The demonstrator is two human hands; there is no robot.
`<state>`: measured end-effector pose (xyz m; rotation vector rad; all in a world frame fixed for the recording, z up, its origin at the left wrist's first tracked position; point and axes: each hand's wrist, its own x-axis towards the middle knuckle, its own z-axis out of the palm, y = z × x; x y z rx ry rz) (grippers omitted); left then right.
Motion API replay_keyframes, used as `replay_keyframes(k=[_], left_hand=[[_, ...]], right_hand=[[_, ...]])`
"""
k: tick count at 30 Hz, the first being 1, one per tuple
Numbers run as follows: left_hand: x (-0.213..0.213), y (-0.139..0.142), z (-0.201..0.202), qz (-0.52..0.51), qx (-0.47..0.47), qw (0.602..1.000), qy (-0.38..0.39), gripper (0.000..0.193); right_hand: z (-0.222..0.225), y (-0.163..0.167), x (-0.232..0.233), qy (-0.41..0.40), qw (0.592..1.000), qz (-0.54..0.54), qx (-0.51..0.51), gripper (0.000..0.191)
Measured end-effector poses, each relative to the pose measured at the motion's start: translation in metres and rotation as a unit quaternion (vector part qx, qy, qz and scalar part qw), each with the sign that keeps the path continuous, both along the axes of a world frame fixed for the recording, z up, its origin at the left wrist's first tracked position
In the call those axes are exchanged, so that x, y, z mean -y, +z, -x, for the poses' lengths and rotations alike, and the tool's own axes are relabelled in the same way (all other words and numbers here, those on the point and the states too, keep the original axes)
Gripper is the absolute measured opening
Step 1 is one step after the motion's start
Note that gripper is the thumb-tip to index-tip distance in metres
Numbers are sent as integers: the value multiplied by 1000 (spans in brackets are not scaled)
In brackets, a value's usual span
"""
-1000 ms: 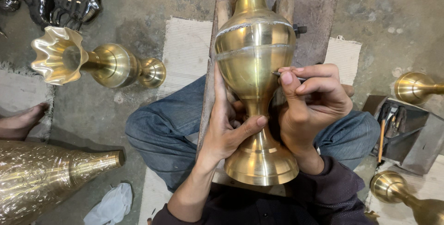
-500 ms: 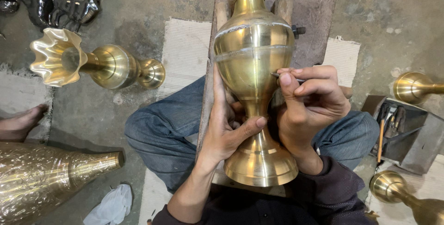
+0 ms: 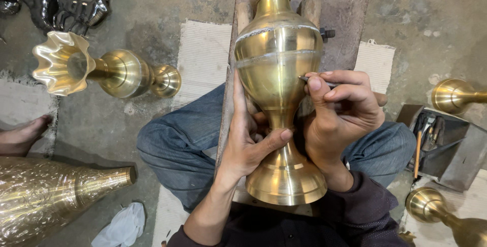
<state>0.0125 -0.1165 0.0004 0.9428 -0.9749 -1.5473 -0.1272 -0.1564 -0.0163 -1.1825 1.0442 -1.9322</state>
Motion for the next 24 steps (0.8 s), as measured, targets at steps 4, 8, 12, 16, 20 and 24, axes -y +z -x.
replay_keyframes(k=[4,8,12,16,20,24], left_hand=[[0,0,-1,-25,2,1000,-7,127],[-1,-1,0,9,1,1000,3,125],[0,-1,0,4,-3,1000,2,126],[0,-1,-1,19,21,1000,4,125],[0,-1,-1,24,16,1000,3,125],[-1,-1,-2,6,11,1000,-4,125]], right_hand=[[3,3,-1,10,1000,-13,-10,28],[4,5,-2,15,1000,-17,-21,29],[4,6,-3,28,1000,-12,-2,29],[4,5,-3,29,1000,-3,-11,29],[4,3,-4,28,1000,4,-12,30],[2,1,-6,19,999,11,-33,31]])
